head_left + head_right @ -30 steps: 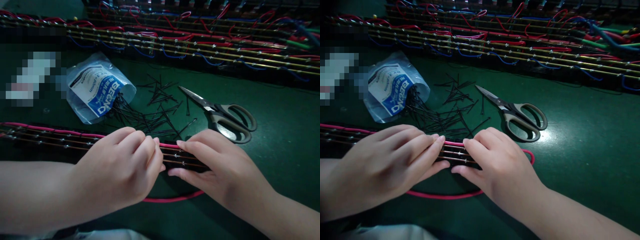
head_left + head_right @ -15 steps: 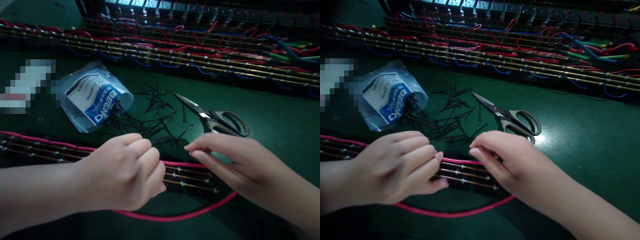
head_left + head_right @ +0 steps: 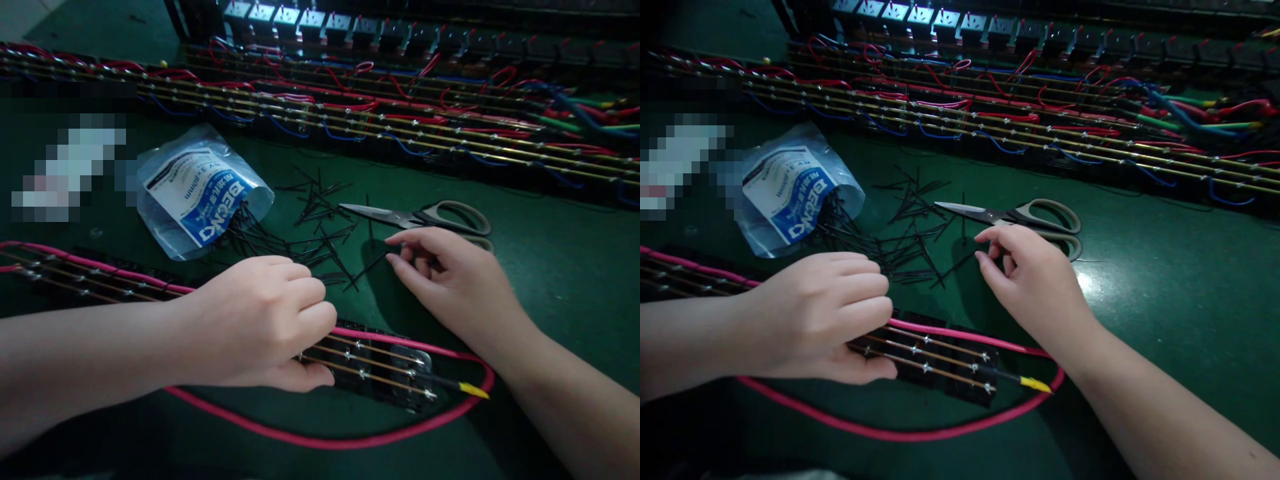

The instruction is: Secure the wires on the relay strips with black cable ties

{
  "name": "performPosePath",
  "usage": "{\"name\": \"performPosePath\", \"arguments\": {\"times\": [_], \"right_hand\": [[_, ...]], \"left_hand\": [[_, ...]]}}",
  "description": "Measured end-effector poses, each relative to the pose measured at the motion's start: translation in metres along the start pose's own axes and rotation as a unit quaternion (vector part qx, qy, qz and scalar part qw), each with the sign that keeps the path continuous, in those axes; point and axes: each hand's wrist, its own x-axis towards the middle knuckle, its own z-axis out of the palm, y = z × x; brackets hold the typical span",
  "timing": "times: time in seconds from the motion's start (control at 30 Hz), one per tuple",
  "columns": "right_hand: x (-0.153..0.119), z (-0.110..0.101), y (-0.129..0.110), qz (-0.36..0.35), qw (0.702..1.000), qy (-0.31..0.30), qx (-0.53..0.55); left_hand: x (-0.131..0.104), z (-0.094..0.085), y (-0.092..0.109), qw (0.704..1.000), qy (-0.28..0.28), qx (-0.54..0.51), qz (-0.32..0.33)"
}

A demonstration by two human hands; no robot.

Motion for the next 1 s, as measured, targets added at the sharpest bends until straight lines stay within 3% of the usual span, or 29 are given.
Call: {"name": "performPosePath", "arguments": {"times": [0.47, 0.67, 0.87, 1.0], "right_hand": [[-0.0001, 0.0001, 0.0004, -0.034, 0.999, 0.009, -0.021], [-0.0005, 0.0013, -0.0013, -0.049, 0.998, -0.006, -0.035], [0.0009, 0.0005, -0.0059, -0.112, 0.993, -0.047, 0.000], [0.0012, 0.0004, -0.0054, -0.098, 0.994, -0.041, 0.012]], "left_hand": [[-0.0019, 0.0021, -0.0034, 0.999, -0.020, -0.041, -0.017], [-0.0019, 0.0021, -0.0038, 0.999, -0.023, -0.044, -0.018], [-0.0015, 0.0029, -0.0037, 0.998, -0.022, -0.051, -0.020], [-0.0023, 0.0012, -0.0024, 0.997, -0.004, -0.055, -0.052]]}}
